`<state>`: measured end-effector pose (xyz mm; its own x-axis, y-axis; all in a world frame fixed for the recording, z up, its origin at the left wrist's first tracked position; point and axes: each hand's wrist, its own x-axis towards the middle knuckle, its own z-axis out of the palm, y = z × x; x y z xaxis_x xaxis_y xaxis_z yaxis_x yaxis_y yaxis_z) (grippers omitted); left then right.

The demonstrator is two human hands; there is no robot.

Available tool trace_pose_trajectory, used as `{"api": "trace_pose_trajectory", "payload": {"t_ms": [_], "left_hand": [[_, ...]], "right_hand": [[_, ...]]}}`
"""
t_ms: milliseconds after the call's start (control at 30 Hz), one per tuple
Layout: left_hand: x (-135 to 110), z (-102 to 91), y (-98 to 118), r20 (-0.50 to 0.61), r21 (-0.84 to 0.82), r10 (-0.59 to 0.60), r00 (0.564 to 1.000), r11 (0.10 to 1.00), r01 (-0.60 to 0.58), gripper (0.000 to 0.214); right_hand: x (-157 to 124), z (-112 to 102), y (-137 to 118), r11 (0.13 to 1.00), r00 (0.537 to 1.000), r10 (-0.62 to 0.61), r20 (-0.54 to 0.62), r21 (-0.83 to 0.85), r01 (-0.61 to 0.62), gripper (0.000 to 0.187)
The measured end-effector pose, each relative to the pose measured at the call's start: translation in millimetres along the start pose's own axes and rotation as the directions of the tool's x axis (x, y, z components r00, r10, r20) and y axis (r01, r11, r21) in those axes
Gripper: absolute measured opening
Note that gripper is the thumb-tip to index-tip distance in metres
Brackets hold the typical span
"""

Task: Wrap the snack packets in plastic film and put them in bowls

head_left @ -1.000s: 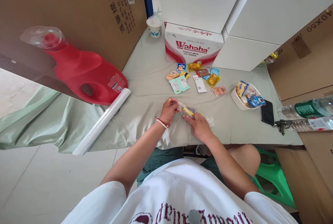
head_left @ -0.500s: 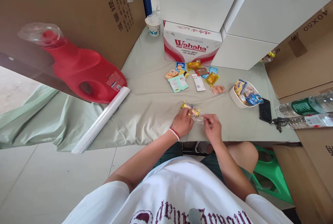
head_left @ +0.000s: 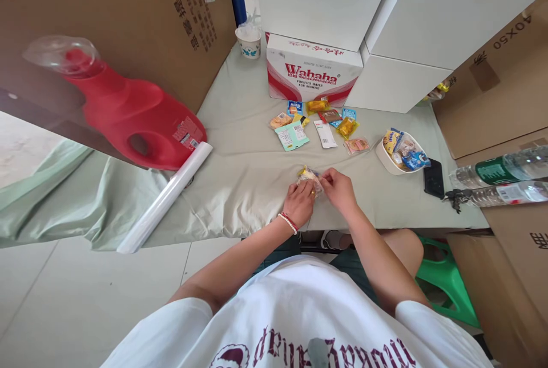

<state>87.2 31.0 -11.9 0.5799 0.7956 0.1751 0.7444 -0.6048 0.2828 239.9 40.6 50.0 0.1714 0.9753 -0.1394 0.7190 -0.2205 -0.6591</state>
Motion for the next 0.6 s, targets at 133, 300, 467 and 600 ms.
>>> {"api": "trace_pose_trajectory", "payload": {"t_ms": [133, 300, 467, 600], "left_hand": [[-2, -2.5, -9, 0.01, -0.136, -0.009, 1.0, 0.991, 0.01, 0.034], [-20, -10.3, -42, -0.053, -0.522, 0.048, 0.997, 0.85, -0.069, 0.043], [-43, -21.0, -67, 0.041, -0.813, -0.383, 0.923, 0.524, 0.254, 0.025], [-57, -38.0, -72, 0.089, -0.827, -0.487, 0.869, 0.451, 0.337, 0.02]], "right_hand": [[29, 27, -28, 0.938, 0.999, -0.028, 0.03, -0.345, 0.037, 0.017], [11, 48, -19, 0.872, 0.968, -0.248, 0.046, -0.425, 0.244, 0.029], [-10, 53, -1, 0.785, 0.906, -0.411, 0.104, -0.465, 0.41, 0.06], [4, 48, 1, 0.79, 0.92, -0.379, 0.099, -0.483, 0.377, 0.044]]}}
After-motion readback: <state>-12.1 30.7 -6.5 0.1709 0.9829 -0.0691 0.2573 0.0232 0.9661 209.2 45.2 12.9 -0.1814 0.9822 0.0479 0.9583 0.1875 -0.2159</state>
